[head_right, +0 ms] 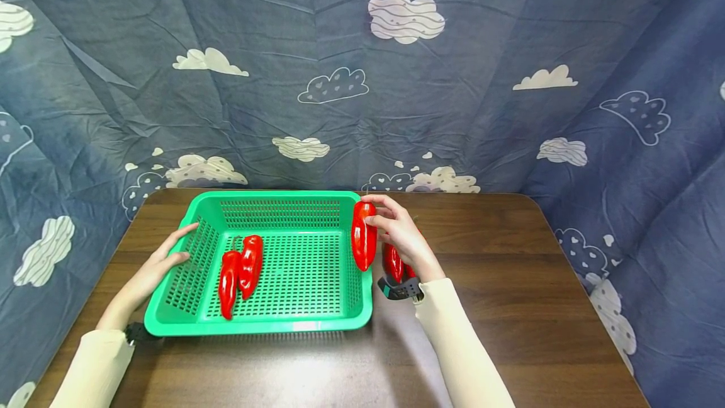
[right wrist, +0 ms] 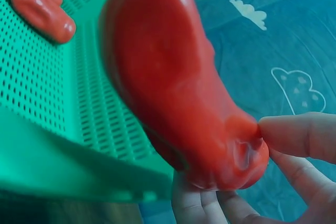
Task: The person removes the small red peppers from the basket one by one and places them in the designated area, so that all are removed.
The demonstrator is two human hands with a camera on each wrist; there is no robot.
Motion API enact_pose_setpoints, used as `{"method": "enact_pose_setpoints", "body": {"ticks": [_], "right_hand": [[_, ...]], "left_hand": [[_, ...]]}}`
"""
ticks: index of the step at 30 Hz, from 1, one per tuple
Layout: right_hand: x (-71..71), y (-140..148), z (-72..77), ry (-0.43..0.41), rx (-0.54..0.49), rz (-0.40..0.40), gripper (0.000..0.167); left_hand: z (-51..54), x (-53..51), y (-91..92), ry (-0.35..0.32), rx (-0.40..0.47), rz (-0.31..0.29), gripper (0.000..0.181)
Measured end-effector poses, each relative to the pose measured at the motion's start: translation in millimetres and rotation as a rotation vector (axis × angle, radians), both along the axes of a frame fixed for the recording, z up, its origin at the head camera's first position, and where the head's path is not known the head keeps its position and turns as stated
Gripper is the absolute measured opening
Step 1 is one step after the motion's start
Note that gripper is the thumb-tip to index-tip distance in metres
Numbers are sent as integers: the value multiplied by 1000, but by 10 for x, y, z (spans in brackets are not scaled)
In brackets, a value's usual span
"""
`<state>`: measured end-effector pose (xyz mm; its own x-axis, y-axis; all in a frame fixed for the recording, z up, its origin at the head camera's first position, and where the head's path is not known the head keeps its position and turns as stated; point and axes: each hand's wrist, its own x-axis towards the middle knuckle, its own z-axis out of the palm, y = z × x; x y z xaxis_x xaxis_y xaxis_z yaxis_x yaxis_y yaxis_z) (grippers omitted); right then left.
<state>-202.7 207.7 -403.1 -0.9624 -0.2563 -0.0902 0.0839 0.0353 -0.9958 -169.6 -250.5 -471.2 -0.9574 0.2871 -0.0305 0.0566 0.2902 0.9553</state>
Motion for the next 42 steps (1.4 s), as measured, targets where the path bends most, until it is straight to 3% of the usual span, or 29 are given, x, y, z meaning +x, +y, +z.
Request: {"method": "enact_pose_setpoints", "body": {"ticks": [11,23,30,42], "right_hand": [[29,181,6,-10,16,-9,43],[68,374,-62,-12,12,-47,39],[109,499,-110,-8,21,-69,38],[152,712,-143,-23,-95,-97,32]], "left_hand": [[-1,3,0,0,-4,7,59],[-4,14,2,-44,25,11,58],[-5,9,-6,-20,11,3,59],[-5,-7,-4,7,-25,4,59]]}}
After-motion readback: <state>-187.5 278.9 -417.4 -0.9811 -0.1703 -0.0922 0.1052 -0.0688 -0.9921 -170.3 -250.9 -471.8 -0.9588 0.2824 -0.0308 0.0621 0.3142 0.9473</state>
